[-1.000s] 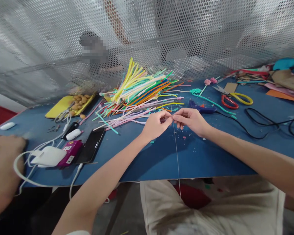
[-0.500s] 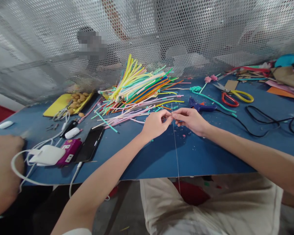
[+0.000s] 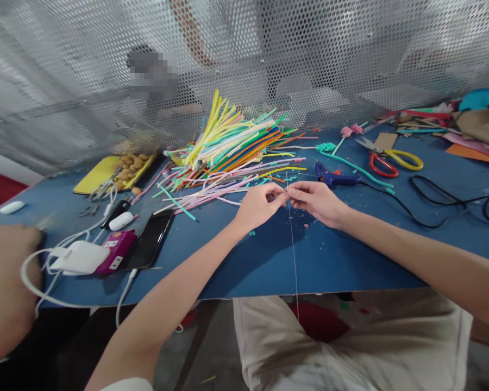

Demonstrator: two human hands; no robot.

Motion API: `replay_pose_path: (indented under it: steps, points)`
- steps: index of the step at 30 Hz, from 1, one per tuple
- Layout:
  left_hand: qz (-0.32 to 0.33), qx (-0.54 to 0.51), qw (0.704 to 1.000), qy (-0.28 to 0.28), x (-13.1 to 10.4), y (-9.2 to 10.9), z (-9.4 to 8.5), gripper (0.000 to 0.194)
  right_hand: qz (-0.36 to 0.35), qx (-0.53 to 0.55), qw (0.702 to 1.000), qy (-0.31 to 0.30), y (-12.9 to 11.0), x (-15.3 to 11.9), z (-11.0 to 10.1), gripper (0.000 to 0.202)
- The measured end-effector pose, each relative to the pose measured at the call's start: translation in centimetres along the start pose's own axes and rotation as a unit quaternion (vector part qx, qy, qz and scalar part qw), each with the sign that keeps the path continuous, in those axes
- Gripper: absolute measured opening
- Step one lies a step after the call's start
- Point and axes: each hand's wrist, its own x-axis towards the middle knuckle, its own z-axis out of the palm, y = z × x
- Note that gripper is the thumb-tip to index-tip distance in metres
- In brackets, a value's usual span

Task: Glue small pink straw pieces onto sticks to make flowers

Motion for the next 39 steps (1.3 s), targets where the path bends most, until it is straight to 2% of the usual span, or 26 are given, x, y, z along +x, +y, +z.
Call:
replay_pose_path:
  steps: [6, 15, 22, 27, 35, 39]
  points:
    - [-0.027, -0.06, 0.997, -0.03, 0.0, 0.5, -0.5, 0.035, -0.001, -0.007, 1.0, 0.014, -0.2, 0.0, -0.1, 0.034]
    - [-0.081, -0.095, 0.988, -0.091, 0.1, 0.4, -1.0, 0.033, 0.004, 0.018, 1.0, 0.009, -0.2, 0.0, 0.0, 0.031]
    - [-0.048, -0.092, 0.994, -0.042, 0.3, 0.5, -0.9, 0.029, -0.015, 0.046, 0.999, -0.009, -0.6, -0.1, 0.0, 0.03]
    - [-0.05, -0.086, 0.994, -0.035, 0.3, 0.4, -0.9, 0.028, -0.034, 0.052, 0.998, -0.029, -0.4, 0.0, -0.1, 0.031]
    - [-0.04, -0.062, 0.997, -0.02, 0.2, 0.9, -1.3, 0.027, -0.046, 0.021, 0.999, -0.018, -0.5, -0.1, 0.1, 0.026]
    - [-0.022, -0.055, 0.998, 0.006, 0.5, 0.5, -1.6, 0.028, -0.072, 0.011, 0.997, -0.002, -1.8, 0.1, -0.2, 0.023]
